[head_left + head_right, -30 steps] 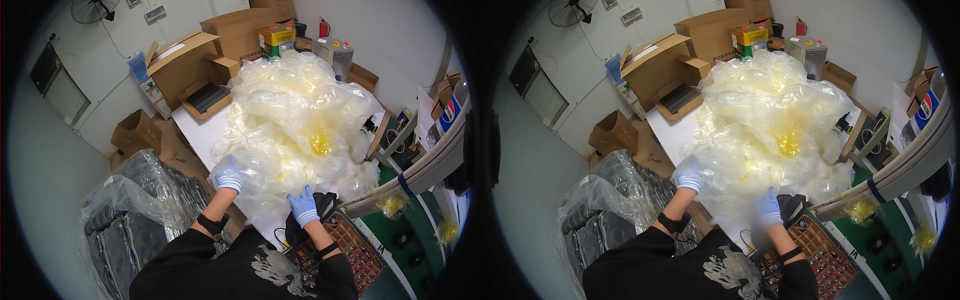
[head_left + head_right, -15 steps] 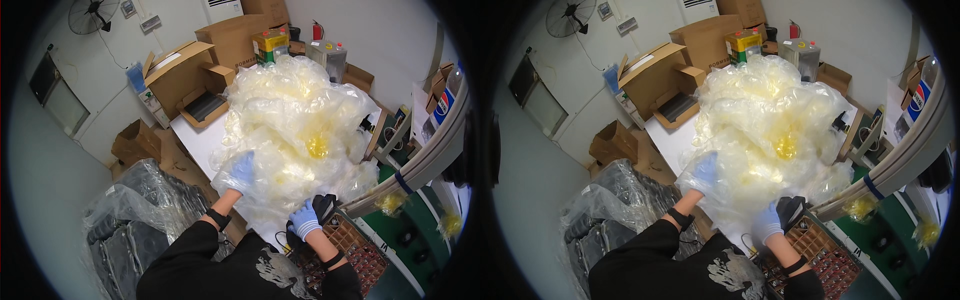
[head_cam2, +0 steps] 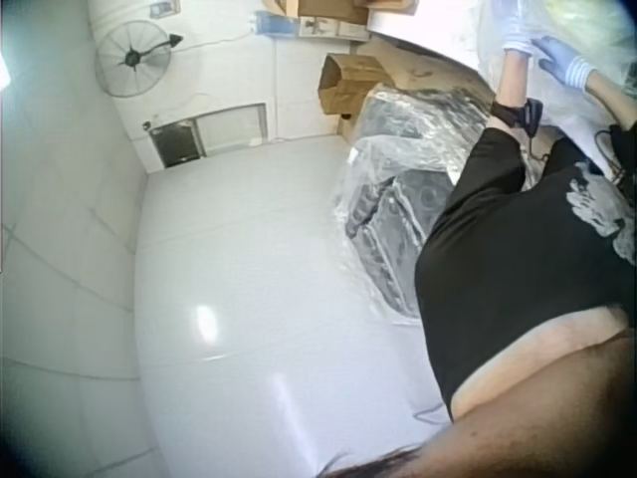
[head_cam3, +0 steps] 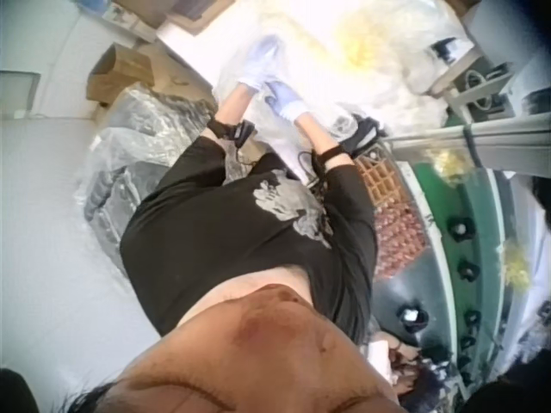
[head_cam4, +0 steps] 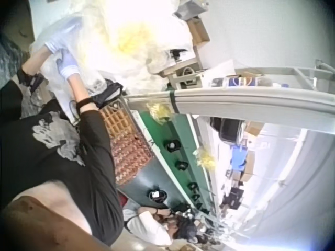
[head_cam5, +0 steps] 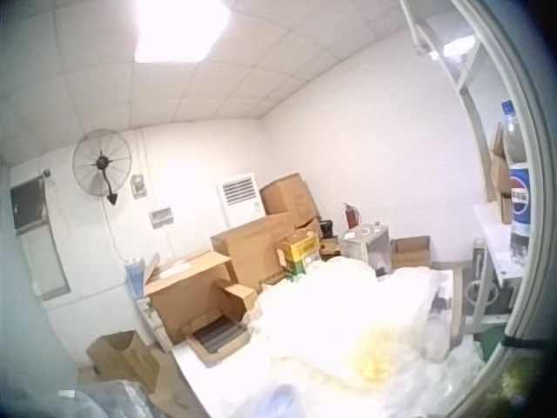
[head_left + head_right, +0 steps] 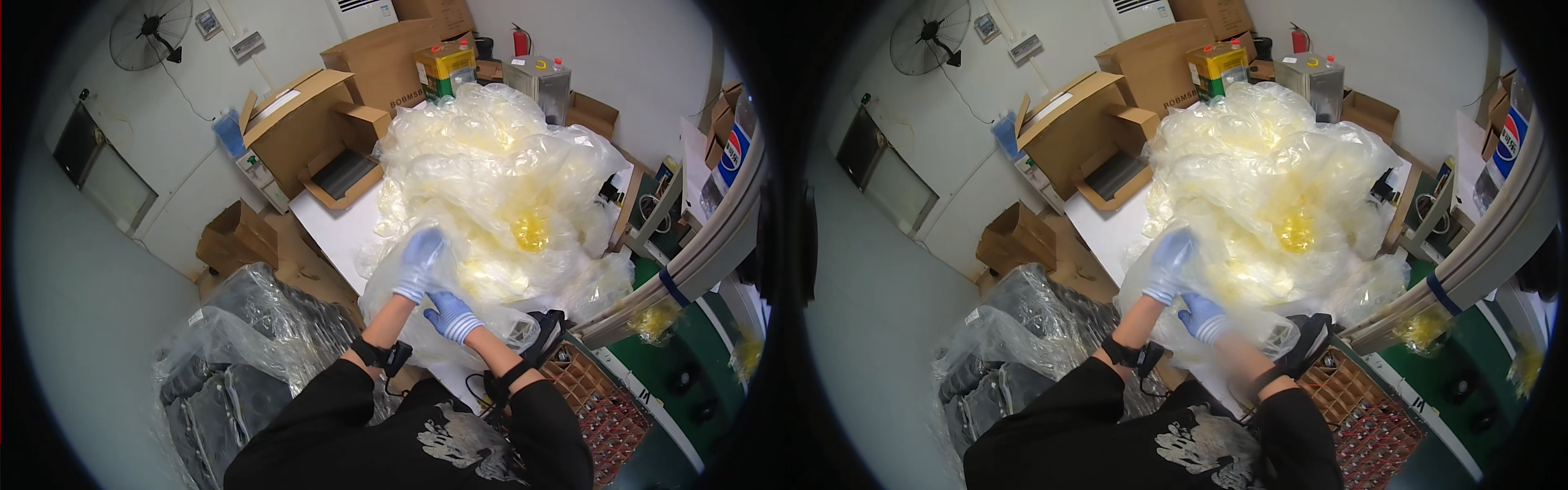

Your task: Assembling small electronic components into black plastic housings at a workstation.

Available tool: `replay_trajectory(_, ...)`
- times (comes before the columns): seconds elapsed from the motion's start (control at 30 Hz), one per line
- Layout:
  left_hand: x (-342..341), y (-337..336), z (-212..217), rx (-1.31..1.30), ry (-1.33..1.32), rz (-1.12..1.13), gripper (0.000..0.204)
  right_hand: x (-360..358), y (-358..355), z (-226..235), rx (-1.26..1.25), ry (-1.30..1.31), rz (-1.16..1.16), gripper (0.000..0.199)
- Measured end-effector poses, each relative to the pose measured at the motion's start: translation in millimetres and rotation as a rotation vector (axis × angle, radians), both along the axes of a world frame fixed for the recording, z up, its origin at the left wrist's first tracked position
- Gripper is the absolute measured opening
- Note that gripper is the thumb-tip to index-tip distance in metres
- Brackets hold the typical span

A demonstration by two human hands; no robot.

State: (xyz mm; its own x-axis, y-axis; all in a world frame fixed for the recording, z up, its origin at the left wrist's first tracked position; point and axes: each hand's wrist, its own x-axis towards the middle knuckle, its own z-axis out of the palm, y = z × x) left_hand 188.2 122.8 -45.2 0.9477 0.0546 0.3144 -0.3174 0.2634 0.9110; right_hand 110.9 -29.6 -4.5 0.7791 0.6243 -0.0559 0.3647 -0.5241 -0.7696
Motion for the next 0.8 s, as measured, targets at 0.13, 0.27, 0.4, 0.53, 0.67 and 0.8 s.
replay_trajectory(0.13, -39.2, 26.9, 21.1, 1.34, -0.027, 0.135, 0.039, 17.3, 11.7, -35.7, -0.124, -0.213, 0.178, 0.052)
replay_trajectory(0.27, -55.7, 54.1, 52.0, 1.562, 0.159, 0.111, 0.041, 53.0, 13.5, -58.9, -0.726, -0.405, -0.058, 0.057)
replay_trajectory(0.4, -46.3, 75.4, 105.9, 2.104, 0.34, 0.621, 0.036, 51.9, -31.6, -42.5, -0.917, -0.5, -0.004, 0.061)
replay_trajectory(0.53, -38.4, 69.3, 142.8, 2.085, 0.167, 0.856, 0.04, 57.3, -50.2, -15.2, -0.977, -0.248, 0.109, 0.056)
replay_trajectory(0.67, -38.0, 53.2, 159.7, 1.984, -0.115, 0.998, 0.048, 46.7, -18.6, 20.2, -0.664, -0.051, 0.022, 0.048)
replay_trajectory(0.8, -47.3, 15.3, 192.8, 1.976, -0.215, 0.963, 0.049, 25.2, 24.9, 29.7, -0.136, -0.348, -0.006, 0.046)
